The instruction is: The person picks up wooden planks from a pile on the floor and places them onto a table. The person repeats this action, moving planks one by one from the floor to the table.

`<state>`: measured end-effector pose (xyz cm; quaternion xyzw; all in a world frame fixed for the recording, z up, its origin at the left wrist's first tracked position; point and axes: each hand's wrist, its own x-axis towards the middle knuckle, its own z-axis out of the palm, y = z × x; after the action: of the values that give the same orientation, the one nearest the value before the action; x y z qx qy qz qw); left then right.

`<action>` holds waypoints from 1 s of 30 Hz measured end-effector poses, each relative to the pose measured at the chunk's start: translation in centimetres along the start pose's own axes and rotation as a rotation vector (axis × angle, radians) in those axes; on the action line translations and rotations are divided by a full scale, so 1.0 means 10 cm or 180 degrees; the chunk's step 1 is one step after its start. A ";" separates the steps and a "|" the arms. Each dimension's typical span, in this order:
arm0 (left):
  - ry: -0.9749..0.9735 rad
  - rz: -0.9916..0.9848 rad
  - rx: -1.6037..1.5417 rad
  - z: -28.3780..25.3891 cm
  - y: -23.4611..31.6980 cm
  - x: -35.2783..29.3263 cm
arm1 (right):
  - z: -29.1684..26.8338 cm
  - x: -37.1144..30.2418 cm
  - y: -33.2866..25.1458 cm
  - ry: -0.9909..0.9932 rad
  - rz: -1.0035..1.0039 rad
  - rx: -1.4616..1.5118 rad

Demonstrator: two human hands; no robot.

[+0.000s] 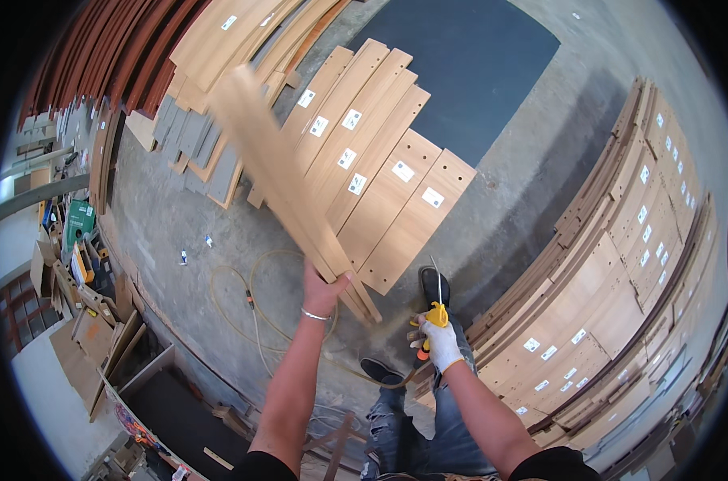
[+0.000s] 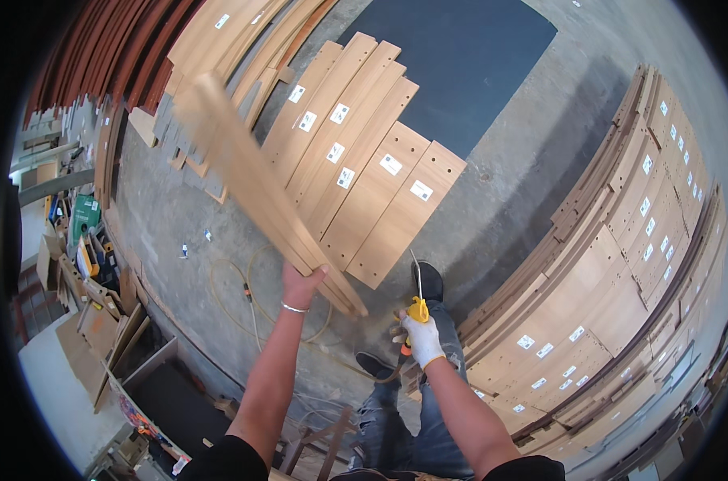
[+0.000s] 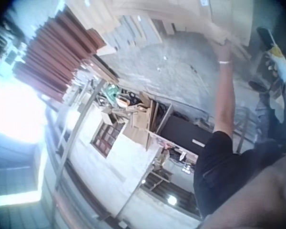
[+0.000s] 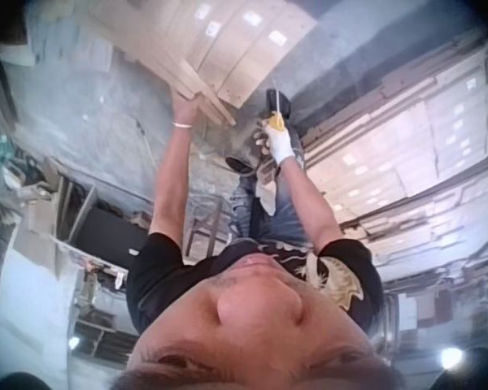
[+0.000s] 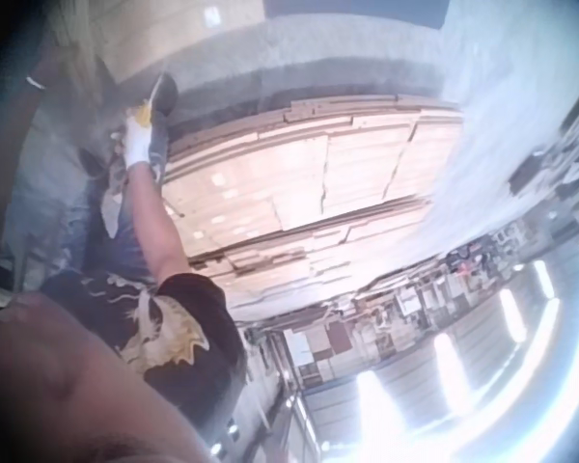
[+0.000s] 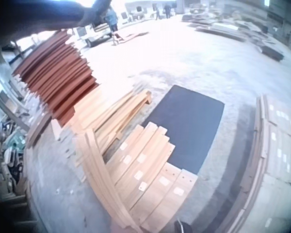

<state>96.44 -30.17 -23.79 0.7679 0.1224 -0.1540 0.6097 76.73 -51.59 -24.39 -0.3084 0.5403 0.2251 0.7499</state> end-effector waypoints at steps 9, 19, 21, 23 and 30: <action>0.1402 0.0269 0.1161 0.40 -0.14 0.50 | -0.04 0.12 0.03 0.0058 0.0162 -0.0204; 0.1477 0.0641 0.0430 0.46 -0.30 0.65 | -0.17 0.21 -0.07 0.0061 0.0147 -0.0203; 0.1802 0.0897 0.0556 0.33 -0.46 0.68 | -0.07 0.20 0.01 -0.0023 0.0211 -0.0303; 0.1586 0.0749 -0.0108 0.30 -0.38 0.75 | 0.01 0.18 0.06 -0.0089 0.0267 -0.0420; 0.1511 0.0157 -0.0097 -0.58 -0.02 0.26 | 0.47 0.02 0.12 -0.0323 0.0175 -0.1978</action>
<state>99.30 -24.53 -23.74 0.7760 0.2459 0.0476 0.5789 79.16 -47.47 -23.80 -0.4964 0.4156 0.4147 0.6394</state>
